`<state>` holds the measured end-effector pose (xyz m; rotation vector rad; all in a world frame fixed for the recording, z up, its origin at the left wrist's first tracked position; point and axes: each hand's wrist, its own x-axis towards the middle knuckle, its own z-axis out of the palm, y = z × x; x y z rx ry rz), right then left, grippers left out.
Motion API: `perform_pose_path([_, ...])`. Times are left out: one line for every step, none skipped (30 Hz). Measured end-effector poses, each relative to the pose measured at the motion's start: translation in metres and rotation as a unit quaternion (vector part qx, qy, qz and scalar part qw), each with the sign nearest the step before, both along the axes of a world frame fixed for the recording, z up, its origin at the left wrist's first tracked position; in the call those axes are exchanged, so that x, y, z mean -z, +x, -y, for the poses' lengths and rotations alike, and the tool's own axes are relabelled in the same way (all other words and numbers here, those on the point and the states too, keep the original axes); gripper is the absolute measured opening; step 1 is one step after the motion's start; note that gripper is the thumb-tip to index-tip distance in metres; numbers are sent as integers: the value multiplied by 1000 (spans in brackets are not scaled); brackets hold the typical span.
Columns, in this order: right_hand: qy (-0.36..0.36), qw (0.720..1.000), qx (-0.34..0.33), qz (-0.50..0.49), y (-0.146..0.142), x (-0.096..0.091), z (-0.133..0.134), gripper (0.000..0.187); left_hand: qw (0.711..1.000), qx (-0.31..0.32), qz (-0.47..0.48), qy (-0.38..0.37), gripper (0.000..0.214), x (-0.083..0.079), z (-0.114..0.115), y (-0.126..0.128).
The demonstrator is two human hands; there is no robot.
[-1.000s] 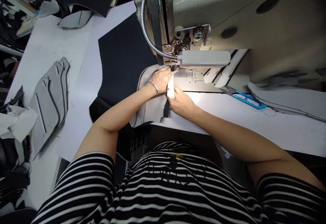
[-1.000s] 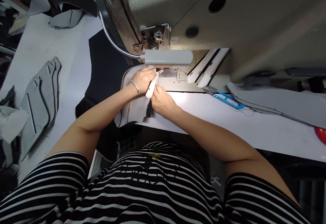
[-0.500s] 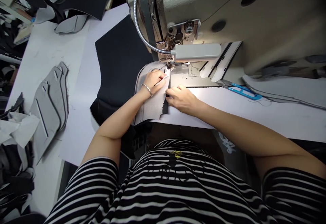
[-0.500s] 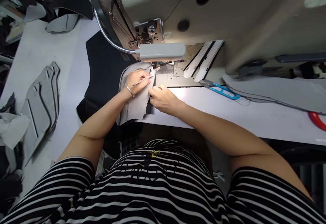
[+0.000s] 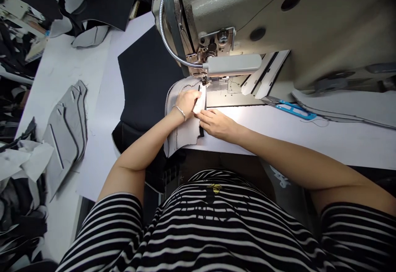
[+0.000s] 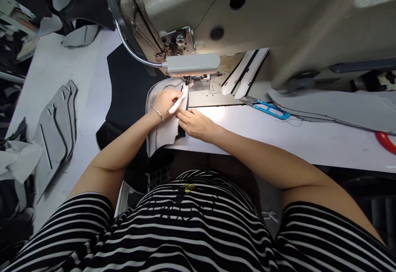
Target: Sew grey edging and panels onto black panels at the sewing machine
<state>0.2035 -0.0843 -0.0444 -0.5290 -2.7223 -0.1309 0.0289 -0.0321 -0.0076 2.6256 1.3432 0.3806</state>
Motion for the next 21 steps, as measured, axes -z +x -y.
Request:
perform_pose_path([-21,1000,-5,0,-1,3,-2,28,1000,5,-13,11,10,0,6,2])
perform_pose_path([-40,999,-9,3,-2,4,-3,27,1000,3,-21,21,11,0,12,3])
perform_pose_path([-54,998,-11,6,-2,5,-3,26,999,-1,-28,29,12,0,18,5])
perform_pose_path([-64,998,-13,12,-2,4,-4,25,999,-1,-37,36,13,-1,24,7])
perform_pose_path([-70,997,-14,19,-2,2,-3,24,998,-1,-45,39,14,-1,29,8])
perform_pose_path([-75,997,-13,28,-2,-1,-2,24,998,1,-52,37,14,-2,32,9])
perform_pose_path([-79,996,-9,37,-2,-4,-1,25,998,3,-57,31,14,-3,34,9])
perform_pose_path([-83,995,-3,47,-2,-7,1,27,998,4,-60,22,13,-4,35,9])
perform_pose_path([-87,995,3,56,-2,-10,2,29,998,5,-62,14,13,-4,35,9])
perform_pose_path([-90,994,8,63,-2,-12,3,31,998,5,-64,8,13,-5,33,9])
perform_pose_path([-93,993,13,67,-2,-13,4,32,998,4,-66,2,13,-5,32,8])
perform_pose_path([-94,993,16,70,-3,-14,3,32,998,2,-69,-1,12,-5,29,8])
perform_pose_path([-93,993,18,72,-4,-14,2,32,997,0,-72,-4,12,-4,27,8])
perform_pose_path([-92,993,21,73,-6,-13,1,32,997,-2,-74,-5,12,-3,24,9])
perform_pose_path([-91,993,25,72,-8,-12,-2,31,997,-3,-76,-5,12,-2,20,9])
perform_pose_path([-88,993,29,73,-9,-10,-5,30,997,-5,-77,-5,12,-1,17,9])
perform_pose_path([-86,993,32,73,-11,-8,-9,28,997,-7,-78,-4,12,0,13,9])
perform_pose_path([-82,993,35,72,-13,-7,-13,26,997,-9,-78,-4,13,0,9,9])
perform_pose_path([-79,994,34,70,-14,-5,-16,24,997,-12,-77,-3,13,1,5,9])
perform_pose_path([-76,994,33,66,-14,-4,-19,25,997,-14,-74,-3,13,1,1,9])
perform_pose_path([-74,995,30,60,-14,-3,-20,32,997,-16,-70,-3,12,0,-3,8])
